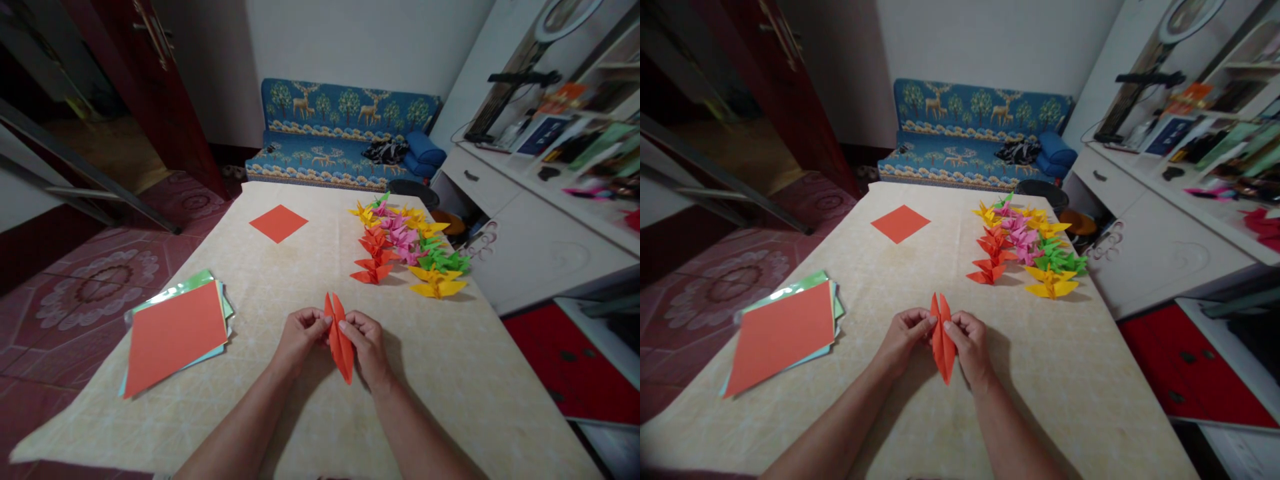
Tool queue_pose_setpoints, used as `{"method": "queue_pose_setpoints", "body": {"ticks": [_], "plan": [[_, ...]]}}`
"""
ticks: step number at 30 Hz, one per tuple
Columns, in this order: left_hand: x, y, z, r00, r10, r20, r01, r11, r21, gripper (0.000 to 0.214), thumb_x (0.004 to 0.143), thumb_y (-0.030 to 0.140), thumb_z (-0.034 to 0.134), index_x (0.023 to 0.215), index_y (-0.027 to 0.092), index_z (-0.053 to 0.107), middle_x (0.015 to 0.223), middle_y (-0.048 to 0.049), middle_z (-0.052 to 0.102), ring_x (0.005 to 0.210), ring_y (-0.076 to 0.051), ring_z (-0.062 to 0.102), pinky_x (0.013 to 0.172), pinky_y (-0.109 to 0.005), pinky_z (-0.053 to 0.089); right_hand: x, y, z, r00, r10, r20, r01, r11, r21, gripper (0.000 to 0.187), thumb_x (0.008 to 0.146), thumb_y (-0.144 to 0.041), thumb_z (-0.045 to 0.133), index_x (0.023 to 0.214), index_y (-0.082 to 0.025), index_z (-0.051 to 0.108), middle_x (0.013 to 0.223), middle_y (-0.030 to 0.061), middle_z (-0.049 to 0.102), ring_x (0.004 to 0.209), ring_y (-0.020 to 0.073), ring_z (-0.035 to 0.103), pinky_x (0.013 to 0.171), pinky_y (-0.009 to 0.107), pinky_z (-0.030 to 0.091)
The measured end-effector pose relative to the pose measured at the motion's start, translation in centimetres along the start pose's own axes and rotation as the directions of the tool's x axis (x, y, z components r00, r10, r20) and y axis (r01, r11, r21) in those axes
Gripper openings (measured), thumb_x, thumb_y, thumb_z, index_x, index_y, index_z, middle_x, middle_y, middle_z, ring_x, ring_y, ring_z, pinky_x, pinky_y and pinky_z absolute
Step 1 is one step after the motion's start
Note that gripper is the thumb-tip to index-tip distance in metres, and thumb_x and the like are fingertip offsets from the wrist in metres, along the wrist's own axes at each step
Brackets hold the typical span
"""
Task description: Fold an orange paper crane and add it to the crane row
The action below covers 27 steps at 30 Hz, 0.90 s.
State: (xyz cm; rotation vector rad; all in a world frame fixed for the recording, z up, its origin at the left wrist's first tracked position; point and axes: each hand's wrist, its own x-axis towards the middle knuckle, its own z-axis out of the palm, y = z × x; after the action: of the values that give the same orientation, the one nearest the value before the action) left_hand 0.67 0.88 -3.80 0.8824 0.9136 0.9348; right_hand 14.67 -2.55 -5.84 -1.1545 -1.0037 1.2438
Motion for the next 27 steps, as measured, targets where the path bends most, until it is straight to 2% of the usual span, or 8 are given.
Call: {"method": "queue_pose_setpoints", "body": {"ticks": [3,6,10,15,20,27], "plan": [[0.03,0.07,-0.05,1.000,-0.006,0.015,0.006,1.000,0.009,0.030,0.068,0.039,0.075,0.069,0.011,0.065,0.053,-0.0007,0.060,0.044,-0.008,0.051,0.047,-0.019,0.042,0.08,0.08,0.07,0.998,-0.016,-0.062,0.014,0.999,-0.036,0.021,0.080,-0.037,0.061,0.070,-0.018,0.058,0.062,0.0000,0.058,0.057,0.0132,0.051,0.054,0.023,0.042],[0.02,0.14,-0.14,0.995,-0.047,0.083,0.042,0.997,0.067,0.032,0.067,0.040,0.076,0.068,0.010,0.067,0.054,-0.0021,0.061,0.044,-0.008,0.052,0.047,-0.019,0.041,0.13,0.23,0.12,0.992,-0.039,-0.122,0.033,0.998,-0.048,0.021,0.079,-0.037,0.063,0.071,-0.018,0.058,0.062,-0.0007,0.058,0.057,0.0128,0.052,0.054,0.023,0.042],[0.04,0.13,-0.25,0.986,-0.077,0.145,0.058,0.990,0.127,0.034,0.066,0.042,0.076,0.064,0.009,0.069,0.052,-0.0031,0.061,0.044,-0.008,0.050,0.047,-0.019,0.039,0.10,0.44,0.15,0.991,-0.011,-0.135,0.009,1.000,-0.014,0.023,0.080,-0.039,0.062,0.071,-0.019,0.056,0.058,-0.0027,0.057,0.051,0.0119,0.051,0.050,0.023,0.041],[0.09,0.08,-0.17,0.996,-0.030,0.087,0.024,0.997,0.068,0.034,0.068,0.042,0.074,0.060,0.010,0.068,0.051,-0.0024,0.060,0.044,-0.009,0.050,0.047,-0.020,0.040,0.21,0.17,0.22,0.997,-0.019,-0.068,0.021,0.999,0.033,0.023,0.082,-0.042,0.060,0.078,-0.019,0.056,0.063,-0.0014,0.058,0.055,0.0128,0.053,0.052,0.024,0.043],[0.12,-0.09,-0.08,1.000,-0.006,-0.008,0.006,1.000,-0.030,0.031,0.071,0.041,0.073,0.074,0.011,0.073,0.064,-0.0056,0.067,0.055,-0.012,0.058,0.058,-0.024,0.049,0.42,-0.20,0.46,0.995,-0.056,-0.080,0.060,0.997,0.044,0.023,0.080,-0.039,0.063,0.088,-0.020,0.054,0.071,-0.0002,0.061,0.060,0.0131,0.057,0.054,0.023,0.045],[0.28,-0.51,-0.33,0.999,-0.006,-0.040,0.002,0.995,-0.098,0.031,0.069,0.041,0.075,0.078,0.011,0.074,0.071,-0.0080,0.071,0.059,-0.013,0.061,0.062,-0.025,0.051,0.54,0.10,0.56,0.998,-0.035,-0.059,0.034,0.999,-0.016,0.024,0.077,-0.037,0.066,0.087,-0.018,0.055,0.070,0.0002,0.062,0.054,0.0102,0.052,0.048,0.020,0.040]]}}
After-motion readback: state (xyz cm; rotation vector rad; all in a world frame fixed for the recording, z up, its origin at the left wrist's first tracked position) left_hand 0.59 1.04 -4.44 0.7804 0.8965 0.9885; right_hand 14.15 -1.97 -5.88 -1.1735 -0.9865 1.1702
